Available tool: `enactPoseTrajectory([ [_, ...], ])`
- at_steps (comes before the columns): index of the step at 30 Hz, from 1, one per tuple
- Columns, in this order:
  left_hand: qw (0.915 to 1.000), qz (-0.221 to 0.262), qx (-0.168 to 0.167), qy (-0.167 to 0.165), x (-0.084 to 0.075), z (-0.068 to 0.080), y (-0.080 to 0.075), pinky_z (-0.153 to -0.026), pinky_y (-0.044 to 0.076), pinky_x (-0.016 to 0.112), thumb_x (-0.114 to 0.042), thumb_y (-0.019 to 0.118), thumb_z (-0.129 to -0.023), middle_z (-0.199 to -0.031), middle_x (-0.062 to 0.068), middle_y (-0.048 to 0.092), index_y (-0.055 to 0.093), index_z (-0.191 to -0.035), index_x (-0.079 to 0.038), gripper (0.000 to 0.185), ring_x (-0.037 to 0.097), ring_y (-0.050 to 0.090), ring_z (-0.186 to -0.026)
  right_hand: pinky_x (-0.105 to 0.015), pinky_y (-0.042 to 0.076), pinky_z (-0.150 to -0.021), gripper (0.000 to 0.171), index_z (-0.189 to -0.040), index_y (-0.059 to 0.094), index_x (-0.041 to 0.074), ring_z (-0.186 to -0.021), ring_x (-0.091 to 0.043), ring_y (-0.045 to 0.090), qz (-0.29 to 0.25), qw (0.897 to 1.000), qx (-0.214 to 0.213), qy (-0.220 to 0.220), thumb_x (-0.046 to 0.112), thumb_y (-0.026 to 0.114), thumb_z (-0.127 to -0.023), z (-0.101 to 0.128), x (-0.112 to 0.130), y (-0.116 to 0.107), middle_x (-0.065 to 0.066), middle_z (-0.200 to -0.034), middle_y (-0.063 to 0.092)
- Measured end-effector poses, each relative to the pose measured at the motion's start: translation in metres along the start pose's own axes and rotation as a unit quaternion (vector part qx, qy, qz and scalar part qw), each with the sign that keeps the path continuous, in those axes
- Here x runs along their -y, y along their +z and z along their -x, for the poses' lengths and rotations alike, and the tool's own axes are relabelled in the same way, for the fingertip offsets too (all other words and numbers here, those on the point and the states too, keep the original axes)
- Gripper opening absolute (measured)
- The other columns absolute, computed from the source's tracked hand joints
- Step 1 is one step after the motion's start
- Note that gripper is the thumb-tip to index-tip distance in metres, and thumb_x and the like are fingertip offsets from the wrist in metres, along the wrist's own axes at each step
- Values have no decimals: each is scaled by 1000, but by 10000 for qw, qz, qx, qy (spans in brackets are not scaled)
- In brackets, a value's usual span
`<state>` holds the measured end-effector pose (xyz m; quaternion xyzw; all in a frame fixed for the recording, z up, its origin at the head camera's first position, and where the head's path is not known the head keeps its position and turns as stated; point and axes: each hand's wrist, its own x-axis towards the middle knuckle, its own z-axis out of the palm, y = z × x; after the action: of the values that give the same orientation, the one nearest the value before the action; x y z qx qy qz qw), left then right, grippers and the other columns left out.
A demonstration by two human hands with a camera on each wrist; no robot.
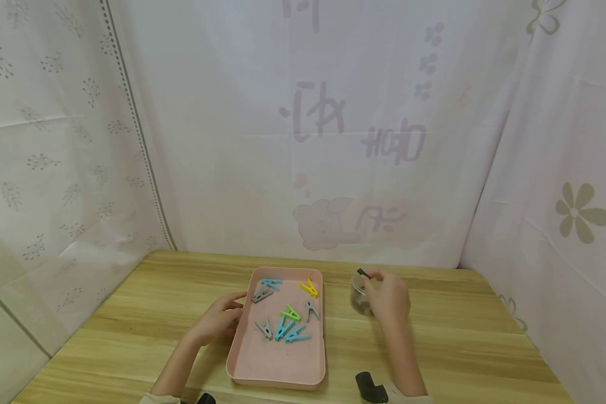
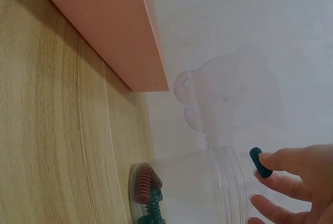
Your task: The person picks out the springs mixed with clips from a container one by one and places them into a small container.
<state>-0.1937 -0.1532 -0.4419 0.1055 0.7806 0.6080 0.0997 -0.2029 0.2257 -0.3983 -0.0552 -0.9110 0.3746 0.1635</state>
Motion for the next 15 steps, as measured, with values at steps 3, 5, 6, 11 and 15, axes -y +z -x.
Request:
enactPoseTrajectory([
  [3, 10000, -2, 14, 5, 0, 0, 0, -77, 65, 48, 0, 50, -100, -129, 38, 55, 36, -155, 15, 59, 28, 70, -91, -58, 55, -87, 35, -119, 75, 1, -119, -54, 62, 47, 10000, 1, 76, 30, 65, -102, -1, -1, 0, -31, -134, 66],
  [5, 10000, -3, 23, 12, 0, 0, 0, -76, 65, 48, 0, 50, -100, -129, 38, 56, 36, -155, 15, 59, 28, 69, -91, -47, 56, -77, 35, -118, 76, 1, -111, -50, 65, 81, 9999, -36, 105, 30, 66, -101, -2, -2, -1, -30, -134, 66],
  [6, 10000, -2, 28, 13, 0, 0, 0, -76, 65, 48, 0, 50, -99, -129, 38, 56, 36, -155, 15, 59, 28, 69, -91, -41, 55, -70, 34, -118, 76, 1, -104, -46, 68, 72, 9999, -47, 113, 29, 66, -101, -1, -2, -2, -31, -134, 66],
  [11, 10000, 40, 48, -1, -1, 0, 0, -77, 65, 48, 0, 49, -100, -130, 39, 54, 35, -155, 15, 59, 28, 70, -91, -27, 41, -50, 35, -119, 76, -1, -70, -25, 65, 21, 9998, -100, 170, 28, 67, -100, -2, -6, -3, -31, -126, 70],
  [15, 10000, 38, 56, -2, 0, 0, 0, -77, 65, 49, -1, 50, -101, -130, 39, 54, 35, -155, 15, 59, 29, 70, -92, -26, 37, -49, 35, -120, 76, -2, -71, -21, 50, 80, 9997, -103, 194, 26, 66, -101, -3, -9, -3, -33, -134, 65],
])
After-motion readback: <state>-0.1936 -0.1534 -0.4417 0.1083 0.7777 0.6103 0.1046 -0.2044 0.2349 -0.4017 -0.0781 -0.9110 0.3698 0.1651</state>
